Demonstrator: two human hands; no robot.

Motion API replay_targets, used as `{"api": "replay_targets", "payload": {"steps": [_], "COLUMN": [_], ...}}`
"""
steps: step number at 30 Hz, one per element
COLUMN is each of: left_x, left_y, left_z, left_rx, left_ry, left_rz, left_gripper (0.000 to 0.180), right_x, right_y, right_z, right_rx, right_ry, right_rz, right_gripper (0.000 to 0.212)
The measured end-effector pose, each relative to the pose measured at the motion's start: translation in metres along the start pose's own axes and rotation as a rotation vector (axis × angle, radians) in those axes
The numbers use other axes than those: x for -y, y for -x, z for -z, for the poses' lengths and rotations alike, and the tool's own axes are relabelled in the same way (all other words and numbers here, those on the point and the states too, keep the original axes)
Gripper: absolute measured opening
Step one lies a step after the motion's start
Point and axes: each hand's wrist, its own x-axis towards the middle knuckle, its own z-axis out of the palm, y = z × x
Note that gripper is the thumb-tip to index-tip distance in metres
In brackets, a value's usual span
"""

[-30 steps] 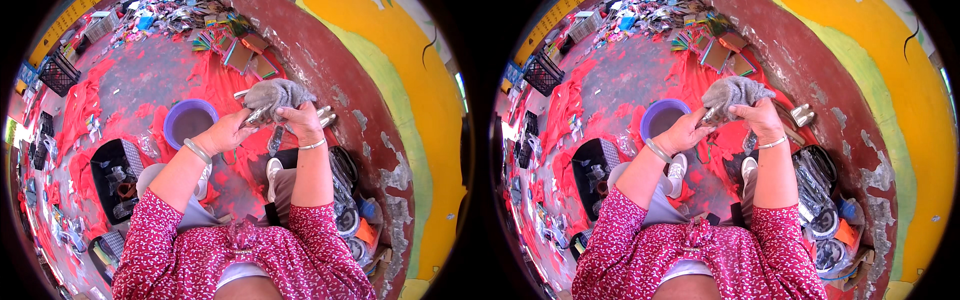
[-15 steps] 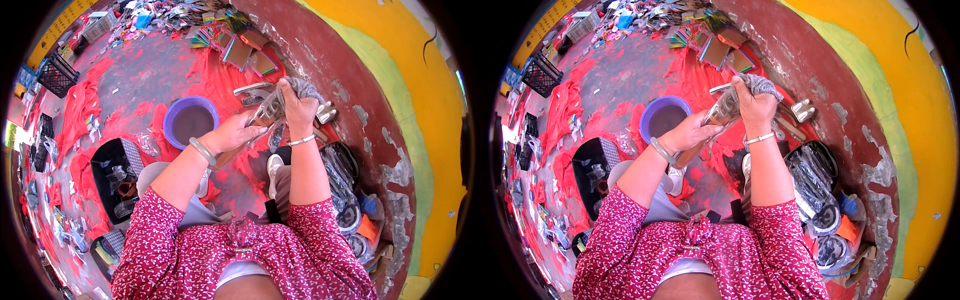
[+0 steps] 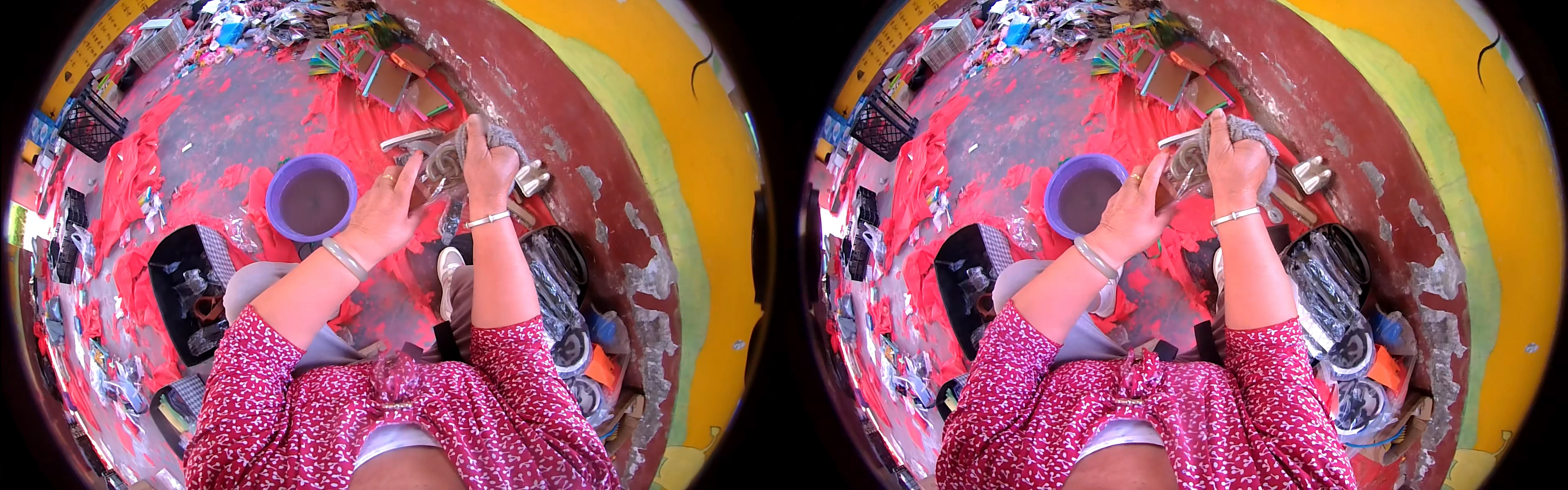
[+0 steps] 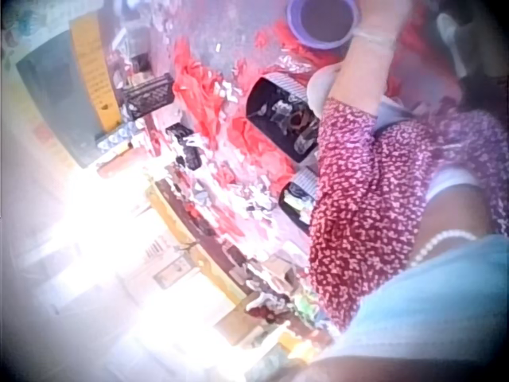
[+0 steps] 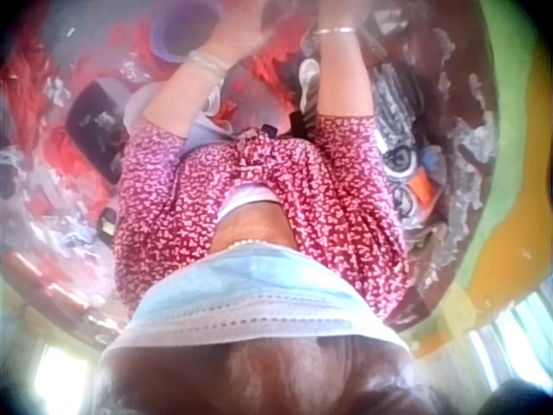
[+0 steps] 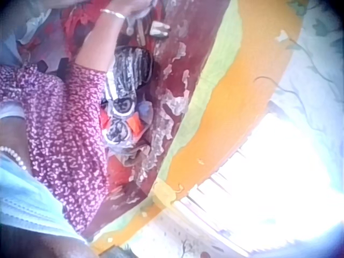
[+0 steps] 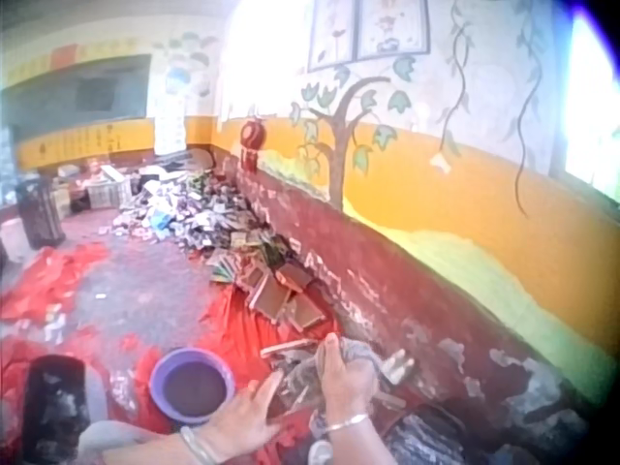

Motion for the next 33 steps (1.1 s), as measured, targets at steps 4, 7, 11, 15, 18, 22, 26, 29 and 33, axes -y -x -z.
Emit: {"api": "replay_targets", "payload": {"steps": [4,7,11,15,18,22,26,29,33], "left_x": [0.019,0.038,0.039,0.038,0.041,0.044,0.034,0.025,0.019], "left_y": [-0.004,-0.01,-0.011,-0.011,-0.015,-0.016,-0.015,-0.014,-0.012], "left_z": [-0.015,-0.015,0.006,0.018,0.014,0.014,0.013,0.01,0.01], "left_rx": [-0.086,0.052,0.251,0.246,0.22,0.233,0.141,0.082,0.068], "left_ry": [0.13,0.843,1.608,1.757,1.737,1.741,1.675,1.593,1.454], "left_rz": [-0.009,0.273,0.405,0.366,0.38,0.409,0.447,0.404,0.304], "left_gripper": [0.059,0.047,0.042,0.043,0.042,0.041,0.034,0.036,0.036], "right_x": [0.002,-0.011,-0.043,-0.011,-0.013,-0.006,0.009,0.023,0.023], "right_y": [-0.018,-0.04,-0.04,-0.035,-0.032,-0.026,-0.018,0.004,0.015], "right_z": [0.011,0.041,0.064,0.059,0.054,0.051,0.046,0.029,0.012], "right_rx": [0.003,0.32,0.768,0.764,0.547,0.585,0.821,0.817,0.533], "right_ry": [-0.444,-0.559,0.083,0.199,-0.494,-0.619,-0.483,-0.191,-0.043], "right_rz": [-0.483,-0.634,-0.184,-0.223,-0.494,-0.381,-0.123,0.291,0.542], "right_gripper": [0.044,0.049,0.046,0.033,0.016,0.019,0.027,0.027,0.024]}}
